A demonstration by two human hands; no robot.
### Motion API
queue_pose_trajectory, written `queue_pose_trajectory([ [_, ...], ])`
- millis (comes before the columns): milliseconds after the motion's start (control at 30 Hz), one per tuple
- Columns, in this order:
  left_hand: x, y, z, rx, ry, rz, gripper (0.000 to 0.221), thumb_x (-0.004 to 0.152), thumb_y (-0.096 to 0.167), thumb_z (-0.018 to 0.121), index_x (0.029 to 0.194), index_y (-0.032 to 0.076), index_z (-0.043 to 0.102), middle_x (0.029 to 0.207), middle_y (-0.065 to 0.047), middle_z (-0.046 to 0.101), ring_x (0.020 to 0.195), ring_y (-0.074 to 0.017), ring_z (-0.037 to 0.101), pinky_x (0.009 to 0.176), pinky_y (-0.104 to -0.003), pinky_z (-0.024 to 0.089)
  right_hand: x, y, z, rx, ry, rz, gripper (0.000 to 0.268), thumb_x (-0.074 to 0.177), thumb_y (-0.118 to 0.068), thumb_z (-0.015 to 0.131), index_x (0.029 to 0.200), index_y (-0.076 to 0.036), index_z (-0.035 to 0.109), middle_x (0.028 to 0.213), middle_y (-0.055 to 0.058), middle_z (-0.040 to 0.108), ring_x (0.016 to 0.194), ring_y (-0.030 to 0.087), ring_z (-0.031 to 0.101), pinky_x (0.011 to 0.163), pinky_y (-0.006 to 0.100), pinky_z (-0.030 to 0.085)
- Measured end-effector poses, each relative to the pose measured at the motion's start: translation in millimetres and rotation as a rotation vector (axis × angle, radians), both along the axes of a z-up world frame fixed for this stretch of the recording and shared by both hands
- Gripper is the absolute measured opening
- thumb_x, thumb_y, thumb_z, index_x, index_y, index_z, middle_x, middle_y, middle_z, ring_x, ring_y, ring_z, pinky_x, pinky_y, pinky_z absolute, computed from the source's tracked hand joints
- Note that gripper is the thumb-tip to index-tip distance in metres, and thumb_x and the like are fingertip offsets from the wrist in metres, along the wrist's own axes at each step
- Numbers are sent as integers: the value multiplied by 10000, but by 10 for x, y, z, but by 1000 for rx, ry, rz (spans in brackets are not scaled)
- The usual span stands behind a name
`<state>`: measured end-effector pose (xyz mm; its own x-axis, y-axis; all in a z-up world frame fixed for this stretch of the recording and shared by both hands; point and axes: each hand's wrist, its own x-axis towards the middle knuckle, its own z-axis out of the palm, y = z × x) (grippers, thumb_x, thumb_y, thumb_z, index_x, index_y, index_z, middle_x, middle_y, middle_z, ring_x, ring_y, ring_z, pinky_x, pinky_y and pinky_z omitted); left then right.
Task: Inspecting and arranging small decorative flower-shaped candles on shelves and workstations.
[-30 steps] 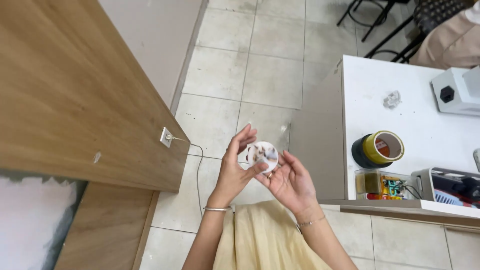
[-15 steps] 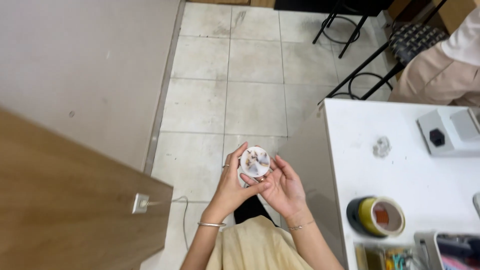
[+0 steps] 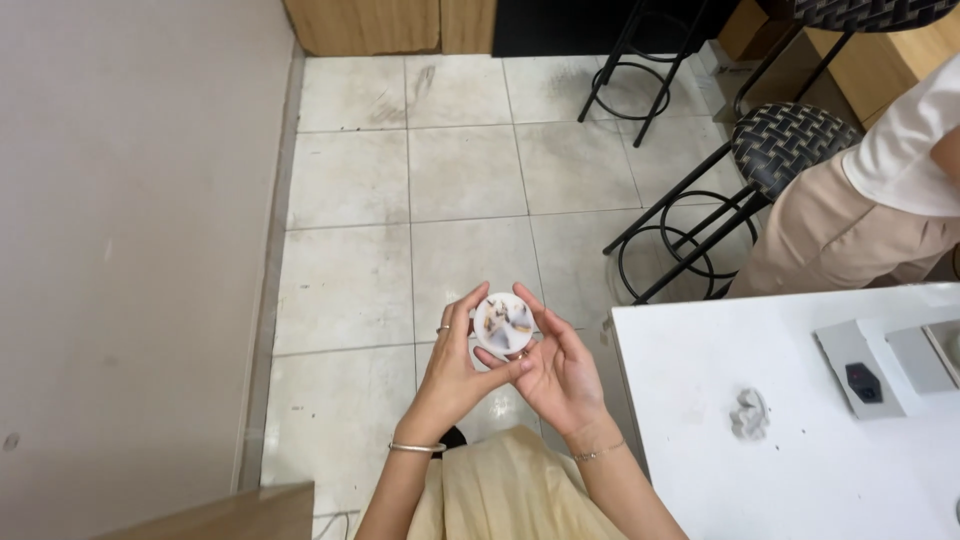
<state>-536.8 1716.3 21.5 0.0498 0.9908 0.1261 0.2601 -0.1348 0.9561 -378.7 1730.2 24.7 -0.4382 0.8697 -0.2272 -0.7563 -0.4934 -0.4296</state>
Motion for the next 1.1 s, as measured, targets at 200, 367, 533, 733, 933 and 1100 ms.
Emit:
queue_pose_trajectory([
  [200, -100, 1006, -131, -109, -4, -93, 972, 694, 350, 907, 1488, 97, 406, 1453, -144, 477, 1320, -301, 567, 1053, -415, 503, -105, 839, -126, -105, 15, -112, 550, 1051, -314, 300, 1552, -93, 353, 1451, 204, 515, 1322, 342, 537, 1115, 576, 437],
  [367, -351, 2133, -197, -45, 8, -207, 969, 710, 355, 920, 1483, 78, 406, 1452, -162, 463, 1341, -323, 535, 1062, -430, 488, -331, 1814, -247, -63, 19, -217, 540, 1051, -316, 313, 1536, -85, 368, 1432, 205, 530, 1312, 354, 537, 1110, 596, 438],
  [533, -655, 3250, -22, -27, 56, -300, 974, 706, 386, 897, 1482, 83, 394, 1461, -158, 456, 1315, -315, 552, 1031, -419, 512, -668, 2767, -54, -28, -13, -306, 542, 1036, -336, 353, 1501, -59, 381, 1408, 229, 543, 1298, 377, 552, 1094, 620, 441],
  [733, -855, 4150, 57, -100, 49, -434, 913, 768, 369, 853, 1504, 92, 387, 1430, -155, 494, 1319, -300, 573, 1034, -409, 513, -947, 3522, -27, -57, 49, -458, 562, 1032, -357, 378, 1495, -38, 383, 1417, 217, 552, 1295, 366, 556, 1092, 613, 446],
  [933, -668, 4746, -161, -38, -18, -538, 932, 809, 314, 856, 1526, 43, 325, 1487, -197, 448, 1353, -329, 522, 1063, -429, 483, -843, 3976, -54, -117, 66, -560, 546, 1027, -357, 388, 1490, -67, 389, 1405, 215, 549, 1282, 372, 560, 1094, 591, 439],
  [1100, -473, 5294, -169, -102, -97, -567, 1001, 796, 269, 845, 1527, 28, 205, 1426, -178, 527, 1254, -299, 612, 998, -398, 539, -681, 4500, -84, -110, 88, -588, 537, 1037, -353, 398, 1490, -64, 396, 1406, 208, 547, 1281, 356, 560, 1102, 582, 445],
])
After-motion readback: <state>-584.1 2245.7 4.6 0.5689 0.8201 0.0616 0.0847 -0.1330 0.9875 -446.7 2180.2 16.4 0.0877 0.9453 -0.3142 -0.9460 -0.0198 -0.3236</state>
